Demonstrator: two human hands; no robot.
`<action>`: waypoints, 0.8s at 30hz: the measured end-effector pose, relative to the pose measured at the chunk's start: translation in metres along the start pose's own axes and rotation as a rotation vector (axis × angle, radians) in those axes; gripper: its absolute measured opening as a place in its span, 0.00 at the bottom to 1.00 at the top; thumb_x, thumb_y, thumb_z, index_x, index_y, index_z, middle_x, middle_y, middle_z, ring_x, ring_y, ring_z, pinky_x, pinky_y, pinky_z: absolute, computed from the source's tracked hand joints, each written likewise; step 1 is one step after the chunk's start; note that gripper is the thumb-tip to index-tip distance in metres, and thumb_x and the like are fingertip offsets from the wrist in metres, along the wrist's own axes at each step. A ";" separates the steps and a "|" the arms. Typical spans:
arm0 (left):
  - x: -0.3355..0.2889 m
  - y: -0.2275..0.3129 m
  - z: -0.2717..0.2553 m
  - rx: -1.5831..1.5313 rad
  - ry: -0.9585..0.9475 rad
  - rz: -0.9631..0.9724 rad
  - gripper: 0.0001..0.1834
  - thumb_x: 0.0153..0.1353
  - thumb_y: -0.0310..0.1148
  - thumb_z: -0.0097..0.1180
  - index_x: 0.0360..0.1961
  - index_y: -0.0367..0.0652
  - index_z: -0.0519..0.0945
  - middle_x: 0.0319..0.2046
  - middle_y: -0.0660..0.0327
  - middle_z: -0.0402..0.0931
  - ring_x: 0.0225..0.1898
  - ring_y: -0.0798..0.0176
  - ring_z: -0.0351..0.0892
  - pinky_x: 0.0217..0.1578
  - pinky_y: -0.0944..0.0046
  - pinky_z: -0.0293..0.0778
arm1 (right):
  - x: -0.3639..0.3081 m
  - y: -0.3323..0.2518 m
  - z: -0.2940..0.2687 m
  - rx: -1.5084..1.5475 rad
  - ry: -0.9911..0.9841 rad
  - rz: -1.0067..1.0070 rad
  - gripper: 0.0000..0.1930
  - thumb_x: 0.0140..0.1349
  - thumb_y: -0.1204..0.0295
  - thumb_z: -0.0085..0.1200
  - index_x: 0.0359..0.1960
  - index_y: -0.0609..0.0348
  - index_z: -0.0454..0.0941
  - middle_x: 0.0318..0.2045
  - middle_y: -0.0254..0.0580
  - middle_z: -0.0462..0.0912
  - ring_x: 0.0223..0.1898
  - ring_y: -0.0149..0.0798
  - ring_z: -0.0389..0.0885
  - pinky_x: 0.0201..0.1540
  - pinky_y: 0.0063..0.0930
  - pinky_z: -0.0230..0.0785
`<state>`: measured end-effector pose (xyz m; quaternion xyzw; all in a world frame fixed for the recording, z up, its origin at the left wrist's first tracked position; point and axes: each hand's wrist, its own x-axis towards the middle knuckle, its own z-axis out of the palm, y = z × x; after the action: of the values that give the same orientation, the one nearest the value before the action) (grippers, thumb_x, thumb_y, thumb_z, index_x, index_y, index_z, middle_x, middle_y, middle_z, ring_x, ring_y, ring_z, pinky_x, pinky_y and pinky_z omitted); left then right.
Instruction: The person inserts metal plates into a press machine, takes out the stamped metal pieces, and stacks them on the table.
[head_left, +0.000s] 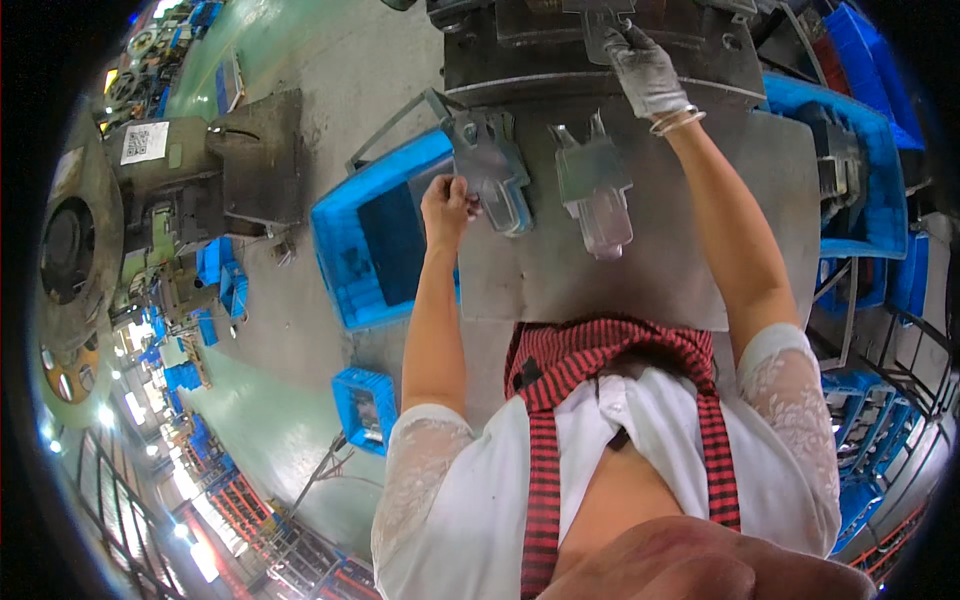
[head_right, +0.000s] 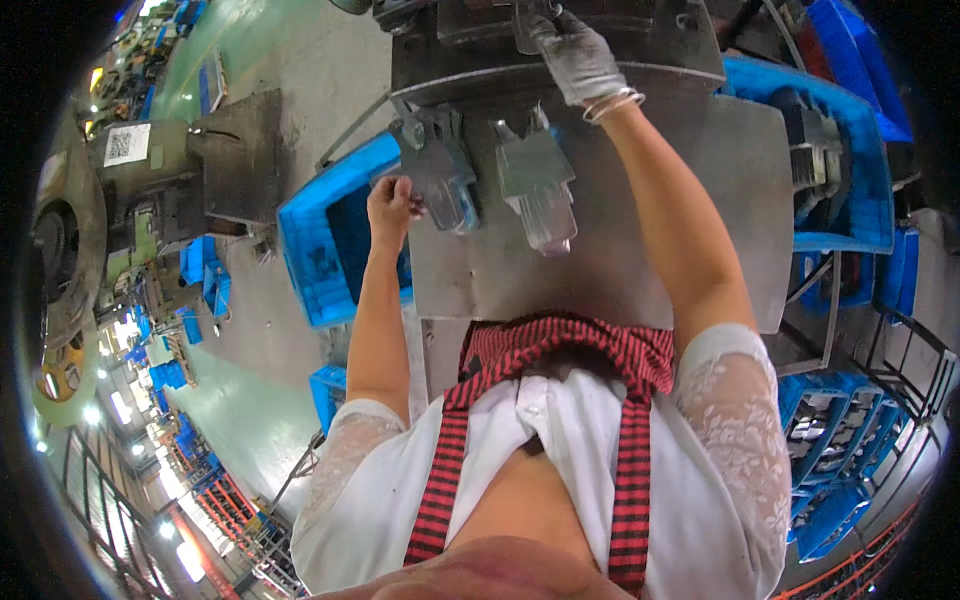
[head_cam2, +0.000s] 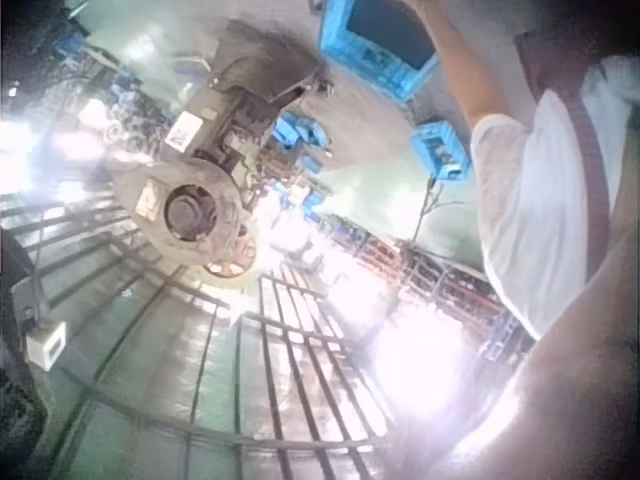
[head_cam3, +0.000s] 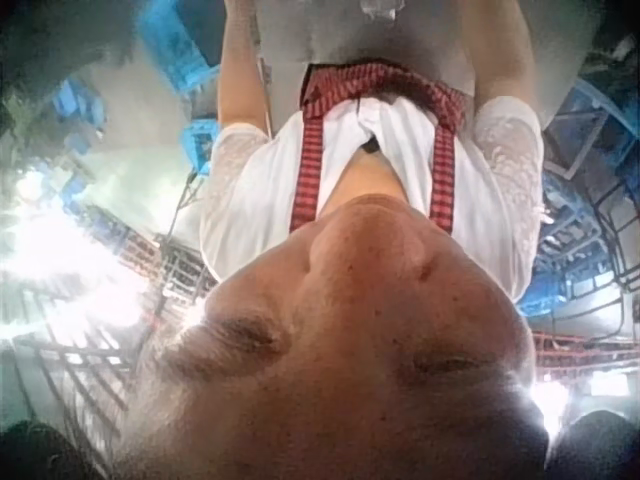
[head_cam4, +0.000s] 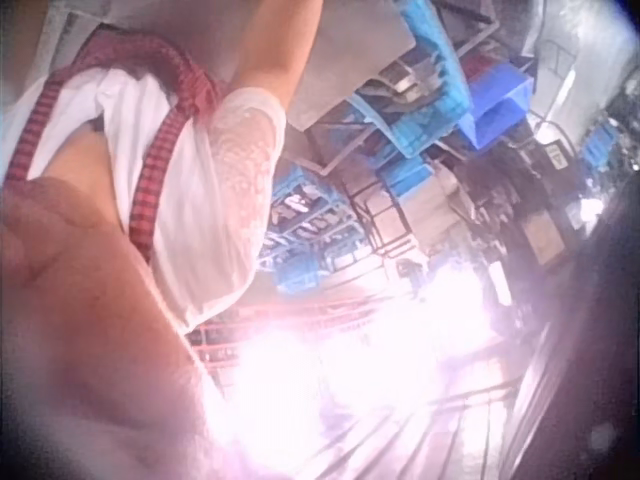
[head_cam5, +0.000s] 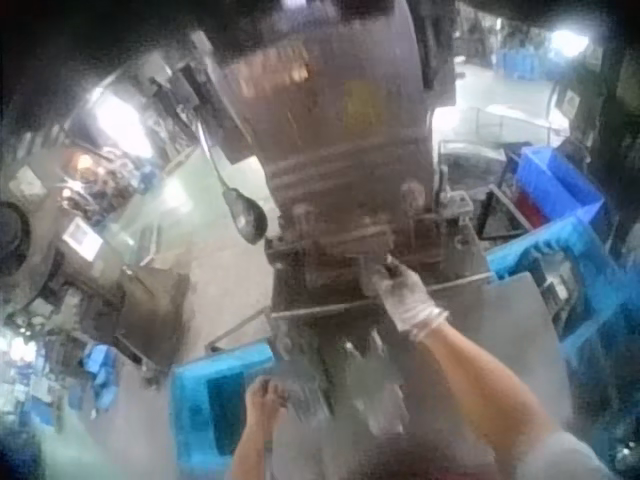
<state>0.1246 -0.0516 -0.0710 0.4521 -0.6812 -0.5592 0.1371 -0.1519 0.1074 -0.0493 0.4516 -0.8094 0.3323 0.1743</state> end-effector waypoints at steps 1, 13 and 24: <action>0.008 0.008 0.002 -0.058 -0.035 0.058 0.09 0.55 0.32 0.47 0.27 0.35 0.71 0.16 0.59 0.71 0.14 0.70 0.71 0.14 0.73 0.66 | 0.007 -0.004 -0.014 0.224 -0.095 0.317 0.15 0.59 0.64 0.39 0.40 0.62 0.71 0.29 0.48 0.76 0.34 0.44 0.73 0.40 0.30 0.64; -0.007 0.056 0.000 -0.005 -0.139 0.025 0.14 0.54 0.31 0.48 0.37 0.31 0.72 0.23 0.57 0.73 0.19 0.67 0.74 0.19 0.69 0.72 | -0.104 -0.067 -0.088 -0.054 -0.656 0.435 0.12 0.58 0.68 0.43 0.42 0.55 0.72 0.28 0.41 0.78 0.28 0.28 0.73 0.29 0.21 0.66; 0.006 0.039 0.048 0.841 0.192 0.248 0.36 0.43 0.53 0.56 0.46 0.36 0.63 0.43 0.47 0.67 0.43 0.47 0.69 0.43 0.55 0.64 | -0.008 -0.011 0.003 3.599 0.288 1.281 0.13 0.58 0.70 0.38 0.41 0.61 0.72 0.32 0.48 0.76 0.35 0.39 0.75 0.41 0.30 0.68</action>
<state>0.0706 -0.0268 -0.0548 0.4335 -0.8825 -0.1686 0.0701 -0.1380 0.1066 -0.0518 0.2767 -0.4375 -0.6903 0.5055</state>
